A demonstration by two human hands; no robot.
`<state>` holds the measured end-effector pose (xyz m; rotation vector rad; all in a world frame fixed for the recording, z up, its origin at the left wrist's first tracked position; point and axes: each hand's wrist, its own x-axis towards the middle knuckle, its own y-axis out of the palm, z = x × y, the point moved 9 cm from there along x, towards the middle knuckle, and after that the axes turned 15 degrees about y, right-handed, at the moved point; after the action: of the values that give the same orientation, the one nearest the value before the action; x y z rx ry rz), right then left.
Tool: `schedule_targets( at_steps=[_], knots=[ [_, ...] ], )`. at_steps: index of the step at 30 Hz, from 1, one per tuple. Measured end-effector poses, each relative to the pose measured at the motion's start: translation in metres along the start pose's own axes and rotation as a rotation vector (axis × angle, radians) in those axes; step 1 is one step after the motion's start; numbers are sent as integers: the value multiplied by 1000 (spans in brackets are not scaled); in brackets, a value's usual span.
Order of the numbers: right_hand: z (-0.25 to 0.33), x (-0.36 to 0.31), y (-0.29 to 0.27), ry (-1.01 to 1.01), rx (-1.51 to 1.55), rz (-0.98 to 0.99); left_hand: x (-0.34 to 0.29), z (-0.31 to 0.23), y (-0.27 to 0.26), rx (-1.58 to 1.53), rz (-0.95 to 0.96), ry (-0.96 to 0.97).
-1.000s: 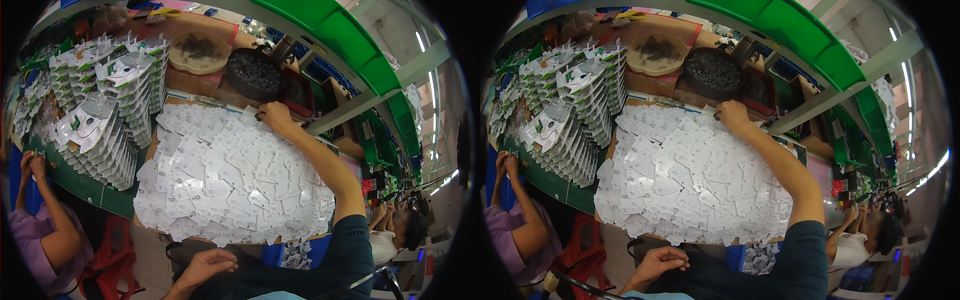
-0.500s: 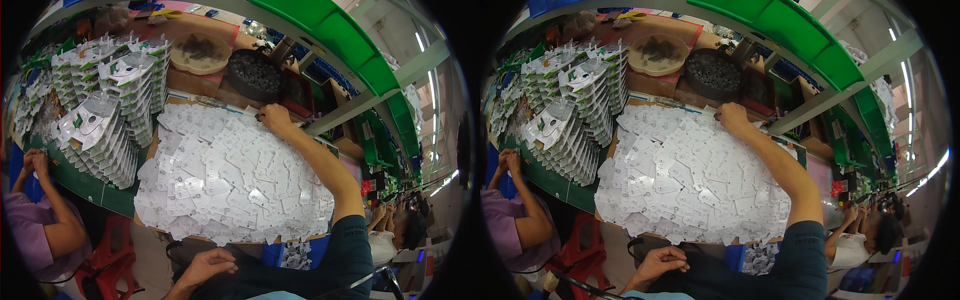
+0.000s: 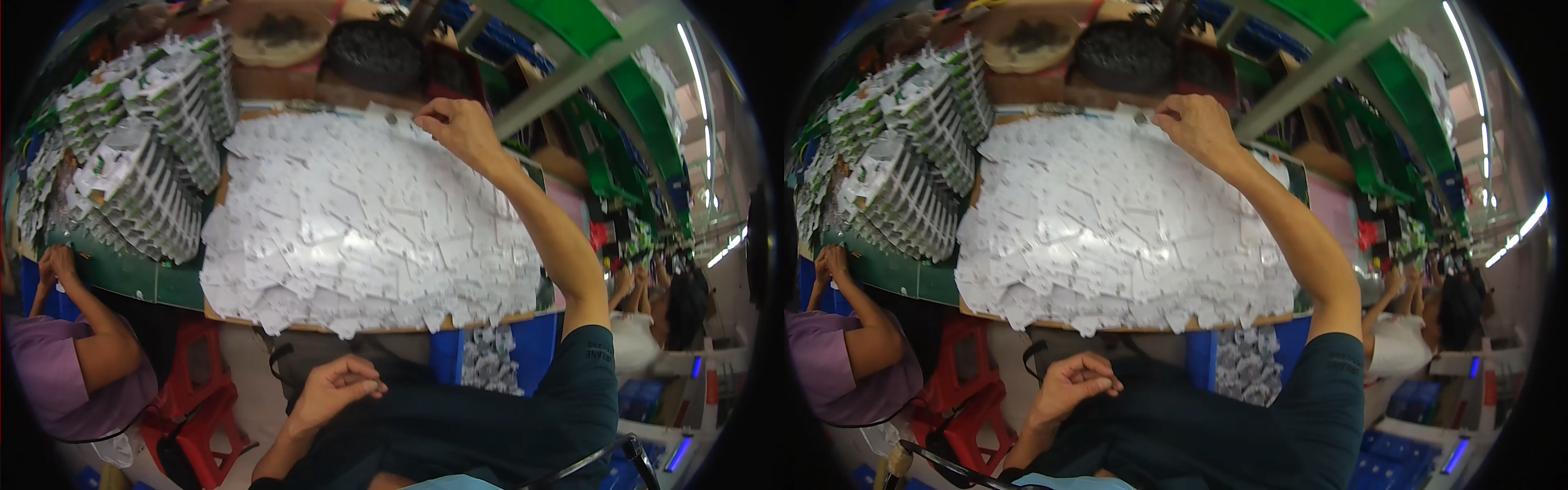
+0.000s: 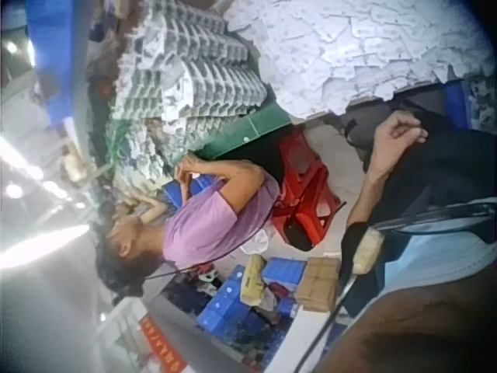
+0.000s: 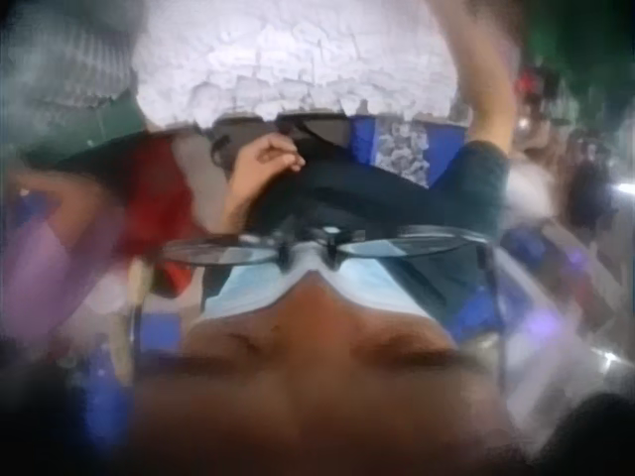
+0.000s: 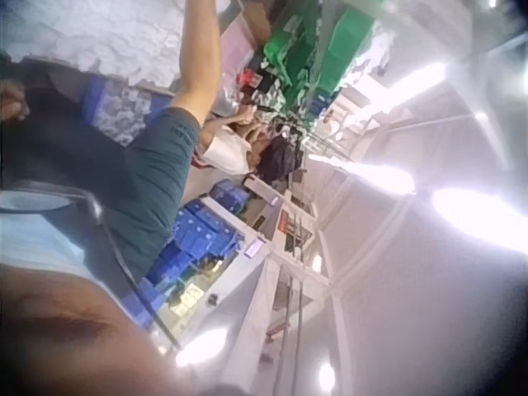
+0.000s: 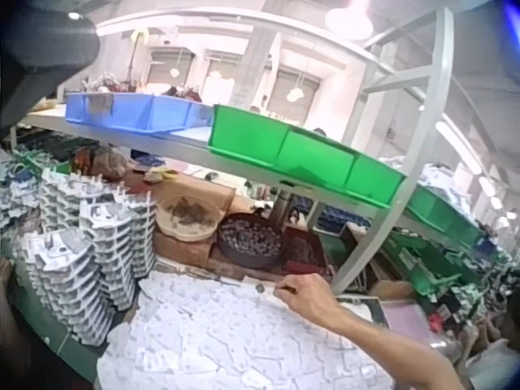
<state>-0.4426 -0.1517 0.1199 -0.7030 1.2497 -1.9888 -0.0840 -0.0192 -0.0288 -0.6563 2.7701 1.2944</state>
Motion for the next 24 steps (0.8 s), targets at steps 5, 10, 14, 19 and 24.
schedule_targets(
  at_steps=[5,10,14,19,24],
  knots=[
    [14,-128,-30,-191,107,60,-2,16,11,-4,36,-51],
    [15,-219,-21,-215,40,98,-11,30,20,27,79,-82],
    [11,-236,-11,-216,10,98,-17,35,26,78,119,-103],
    [21,-229,-1,-271,-46,111,-23,36,25,85,108,-97],
    [23,-226,11,-289,-150,175,-23,34,20,91,64,-80]
  ],
)
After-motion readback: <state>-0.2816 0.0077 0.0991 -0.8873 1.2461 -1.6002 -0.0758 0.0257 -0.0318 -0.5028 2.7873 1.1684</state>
